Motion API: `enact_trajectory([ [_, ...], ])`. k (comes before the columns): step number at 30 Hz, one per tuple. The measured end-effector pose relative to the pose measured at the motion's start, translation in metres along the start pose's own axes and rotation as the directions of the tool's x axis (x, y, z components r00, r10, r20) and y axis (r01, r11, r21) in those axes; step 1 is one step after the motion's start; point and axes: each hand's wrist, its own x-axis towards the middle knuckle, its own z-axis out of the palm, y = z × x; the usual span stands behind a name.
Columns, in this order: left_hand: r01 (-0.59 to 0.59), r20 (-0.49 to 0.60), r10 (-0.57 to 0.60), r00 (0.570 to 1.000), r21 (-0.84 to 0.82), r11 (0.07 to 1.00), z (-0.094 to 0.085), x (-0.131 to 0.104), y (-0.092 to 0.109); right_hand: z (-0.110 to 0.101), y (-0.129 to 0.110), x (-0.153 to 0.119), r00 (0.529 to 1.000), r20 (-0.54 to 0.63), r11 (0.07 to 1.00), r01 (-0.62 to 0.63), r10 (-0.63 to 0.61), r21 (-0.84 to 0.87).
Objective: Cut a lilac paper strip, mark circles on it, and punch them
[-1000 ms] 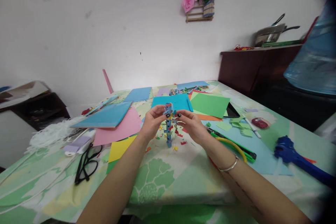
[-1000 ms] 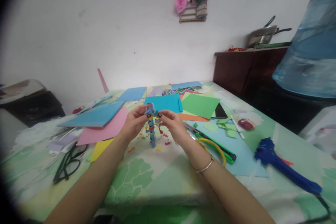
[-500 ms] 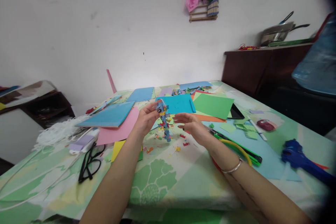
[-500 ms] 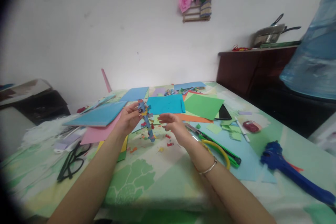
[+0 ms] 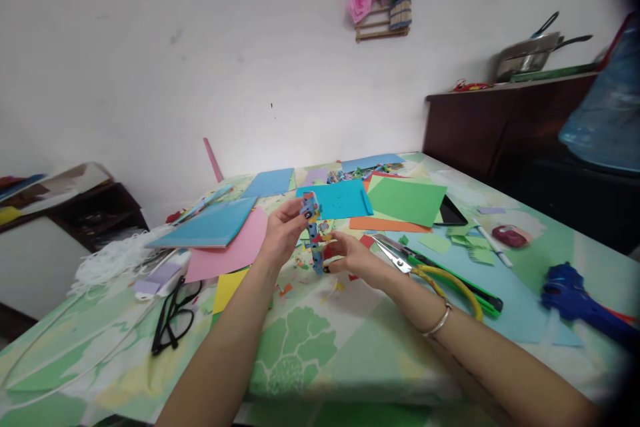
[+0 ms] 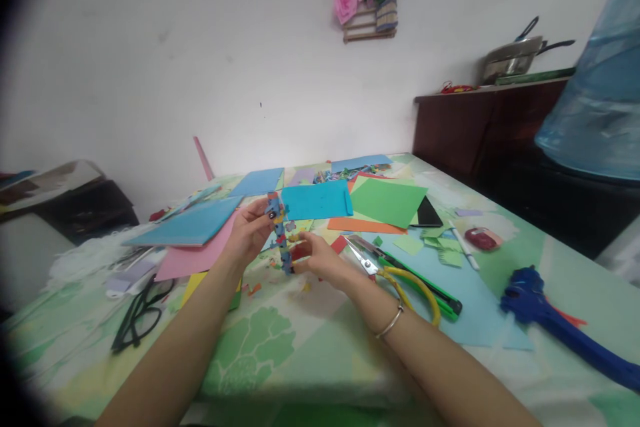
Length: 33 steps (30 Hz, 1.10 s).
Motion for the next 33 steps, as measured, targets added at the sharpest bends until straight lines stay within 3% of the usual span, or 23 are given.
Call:
enact_trajectory([
  [6,-0.062,-0.125,0.058,0.990,-0.024,0.998,0.004,0.001,-0.002,0.000,0.005,0.005,0.999,-0.022,0.999,0.046,-0.046,-0.021],
  [10,-0.071,-0.154,0.065,0.986,-0.036,0.997,0.004,0.002,-0.005,-0.001,0.007,0.005,0.998,-0.012,0.997,0.069,-0.069,-0.029],
  [24,0.088,0.112,-0.090,0.990,0.023,0.996,0.007,-0.005,-0.002,0.001,-0.007,-0.002,0.984,-0.072,0.986,0.164,-0.163,0.010],
  [33,0.018,0.097,-0.027,0.995,0.100,0.995,0.011,-0.006,-0.003,-0.002,0.000,0.003,0.980,-0.058,0.981,0.191,-0.192,-0.025],
])
